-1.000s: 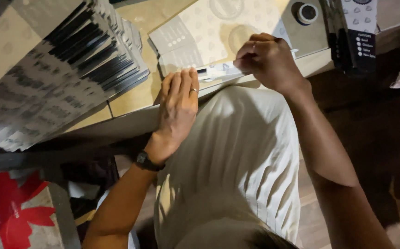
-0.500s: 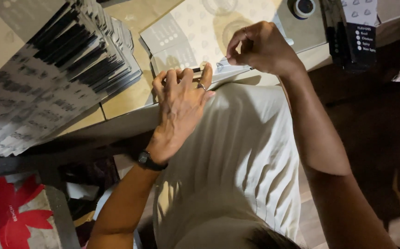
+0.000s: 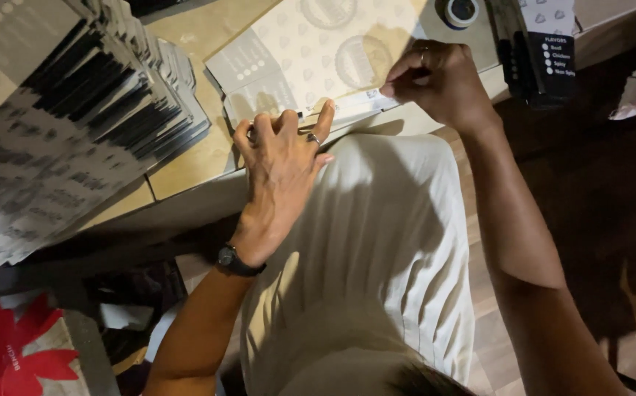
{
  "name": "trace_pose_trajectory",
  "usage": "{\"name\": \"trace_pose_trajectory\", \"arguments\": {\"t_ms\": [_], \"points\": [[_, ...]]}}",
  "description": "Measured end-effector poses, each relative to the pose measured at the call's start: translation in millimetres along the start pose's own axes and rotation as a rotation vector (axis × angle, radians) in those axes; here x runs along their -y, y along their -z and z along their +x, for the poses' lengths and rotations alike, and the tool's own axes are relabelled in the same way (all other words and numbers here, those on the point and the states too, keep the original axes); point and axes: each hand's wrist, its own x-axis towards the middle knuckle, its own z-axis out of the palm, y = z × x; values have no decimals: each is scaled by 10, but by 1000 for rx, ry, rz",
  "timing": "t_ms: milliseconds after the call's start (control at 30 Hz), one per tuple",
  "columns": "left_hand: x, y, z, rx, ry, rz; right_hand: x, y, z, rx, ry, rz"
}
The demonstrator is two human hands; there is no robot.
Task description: Manually folding paper sheets and applying a stamp to assemble packaging.
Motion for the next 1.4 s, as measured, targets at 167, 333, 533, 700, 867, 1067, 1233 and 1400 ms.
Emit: {"name": "trace_pose_trajectory", "arguments": {"t_ms": [167, 333, 533, 700, 867, 1067, 1233, 1400], "points": [[-24, -35, 1, 60, -15, 80, 42, -7, 69, 42, -82, -29], [-30, 28, 19, 63, -17, 118, -117, 15, 59, 7, 11, -227], [-34, 9, -7, 20, -3, 79, -184, 65, -65, -92, 6, -233], [-39, -67, -24, 40, 4, 45, -223, 95, -154, -161, 92, -299], [-47, -80, -35, -19, 15, 11, -427, 168, -258, -266, 81, -318], [-92, -153, -8, -161, 76, 3, -439, 156, -195, -330, 120, -219], [-124, -107, -12, -159, 111, 68, -538, 189, -55, -303, 145, -299], [-119, -94, -6, -150, 106, 23, -635, 378, -23, -226, 276, -478]]}}
